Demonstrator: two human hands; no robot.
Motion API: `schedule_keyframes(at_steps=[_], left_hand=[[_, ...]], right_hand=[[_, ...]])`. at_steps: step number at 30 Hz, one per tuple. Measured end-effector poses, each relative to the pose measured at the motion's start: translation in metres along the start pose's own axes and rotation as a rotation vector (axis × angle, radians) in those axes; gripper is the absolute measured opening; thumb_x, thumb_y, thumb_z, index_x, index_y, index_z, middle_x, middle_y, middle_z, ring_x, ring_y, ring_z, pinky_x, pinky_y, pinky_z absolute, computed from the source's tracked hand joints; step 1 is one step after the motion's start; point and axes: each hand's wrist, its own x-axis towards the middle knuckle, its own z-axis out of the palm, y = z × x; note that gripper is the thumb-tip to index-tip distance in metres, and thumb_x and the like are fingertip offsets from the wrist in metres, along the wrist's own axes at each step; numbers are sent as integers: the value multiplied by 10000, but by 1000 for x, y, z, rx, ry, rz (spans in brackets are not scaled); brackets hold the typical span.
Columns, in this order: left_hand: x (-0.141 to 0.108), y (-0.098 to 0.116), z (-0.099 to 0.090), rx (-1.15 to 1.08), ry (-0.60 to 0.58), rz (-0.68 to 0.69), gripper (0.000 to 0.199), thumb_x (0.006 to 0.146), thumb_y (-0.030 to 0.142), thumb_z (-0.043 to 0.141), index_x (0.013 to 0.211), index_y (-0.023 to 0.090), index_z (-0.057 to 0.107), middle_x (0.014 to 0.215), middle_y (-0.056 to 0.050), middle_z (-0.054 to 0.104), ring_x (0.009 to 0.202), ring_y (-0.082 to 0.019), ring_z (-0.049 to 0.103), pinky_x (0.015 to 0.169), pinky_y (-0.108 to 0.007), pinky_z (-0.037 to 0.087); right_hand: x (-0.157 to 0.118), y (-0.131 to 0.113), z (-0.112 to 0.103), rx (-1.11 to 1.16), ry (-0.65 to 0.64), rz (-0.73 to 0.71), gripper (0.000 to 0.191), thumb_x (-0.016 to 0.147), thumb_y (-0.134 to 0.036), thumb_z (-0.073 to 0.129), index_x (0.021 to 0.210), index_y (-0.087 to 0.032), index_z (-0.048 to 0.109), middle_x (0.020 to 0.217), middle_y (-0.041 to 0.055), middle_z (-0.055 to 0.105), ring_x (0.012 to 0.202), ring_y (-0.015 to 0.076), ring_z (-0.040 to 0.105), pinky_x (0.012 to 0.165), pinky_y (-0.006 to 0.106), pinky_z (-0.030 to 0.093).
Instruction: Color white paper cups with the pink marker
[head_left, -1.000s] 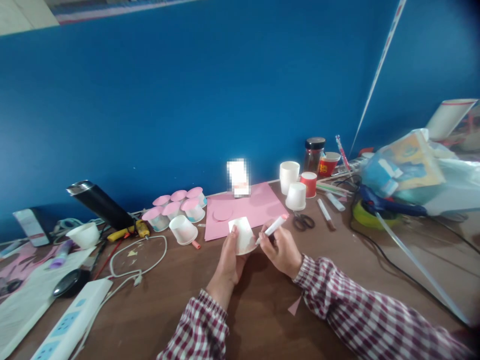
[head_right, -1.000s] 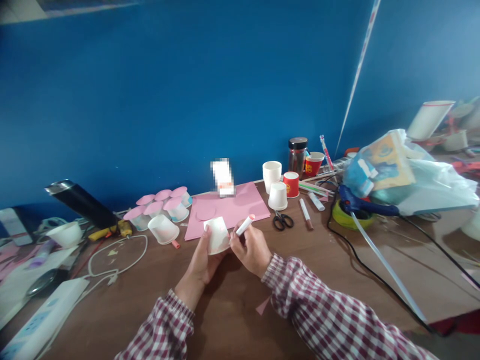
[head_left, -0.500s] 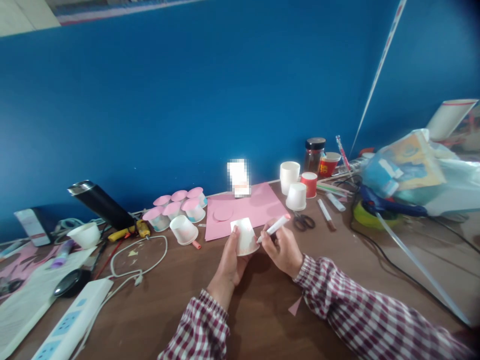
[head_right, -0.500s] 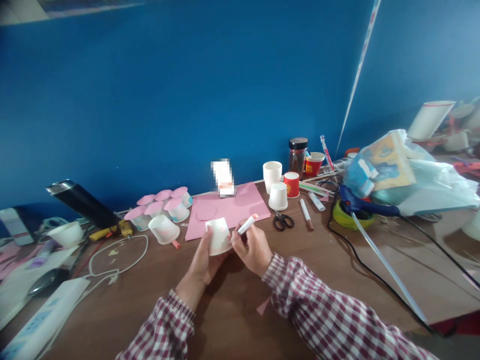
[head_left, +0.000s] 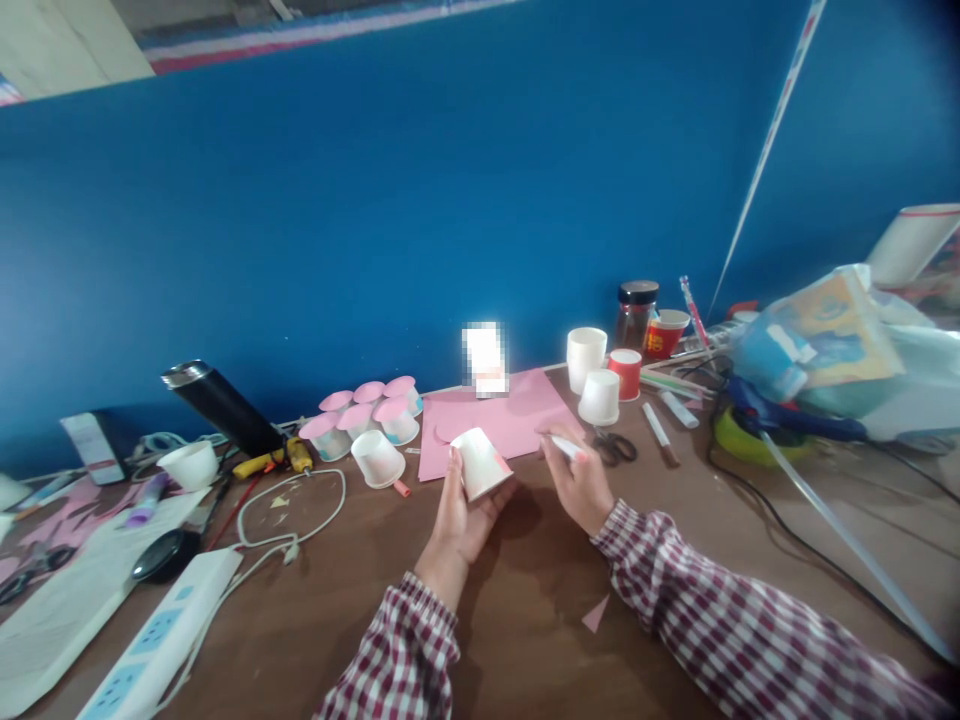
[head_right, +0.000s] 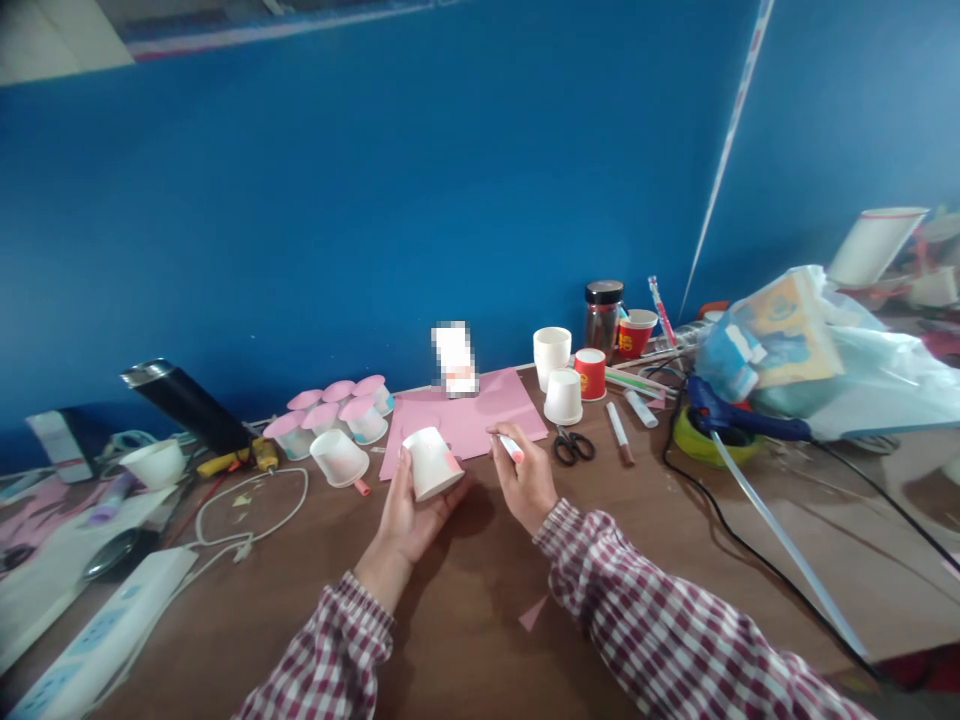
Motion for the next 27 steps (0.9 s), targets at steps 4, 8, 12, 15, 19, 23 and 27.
schedule_keyframes(at_steps=[4,8,12,15,19,23,27], left_hand=[[1,3,3,-26,32,13,383,854,495,571,1022,154,624,855,-65,679,761,-181,662,767,-402,574],[2,4,3,-36,57,48,359,837,463,609,1025,158,624,864,-65,684,767,-185,667,747,-377,580],[4,5,0,-59,64,66,292,827,376,636,1022,160,630,890,-64,688,794,-195,668,765,-373,572],[6,4,-2,-35,69,76,260,804,321,656,1006,157,633,914,-67,692,836,-208,665,817,-396,550],[1,2,-3,188,50,231,313,741,336,719,983,154,641,941,-67,689,878,-201,644,810,-328,509],[-4,2,-1,578,12,451,411,649,246,792,1028,181,647,953,-50,684,870,-188,620,805,-272,459],[0,2,-3,690,43,494,433,615,220,808,1015,182,648,960,-62,677,874,-200,612,810,-285,442]], right_hand=[[-2,14,3,-86,-66,14,284,880,-143,452,1143,-173,554,911,61,679,835,185,650,783,313,514],[-3,21,4,-201,-168,-25,548,734,-5,425,1253,-169,492,1029,89,684,951,217,651,831,365,518],[-5,22,6,-224,-218,-61,601,750,-7,420,1329,-168,439,1156,122,636,1066,234,612,894,400,505],[-7,22,7,-248,-253,-73,579,797,-20,402,1357,-167,421,1202,128,606,1105,236,590,914,398,500],[-5,22,4,-342,-254,-56,548,832,-23,374,1357,-165,437,1193,127,607,1061,236,608,870,373,521],[3,28,-2,-619,-318,-106,564,776,10,433,1312,-145,523,1117,155,646,1018,294,598,884,423,498],[8,34,-5,-696,-359,-97,595,772,11,443,1347,-134,495,1114,152,660,961,289,607,865,413,499]])
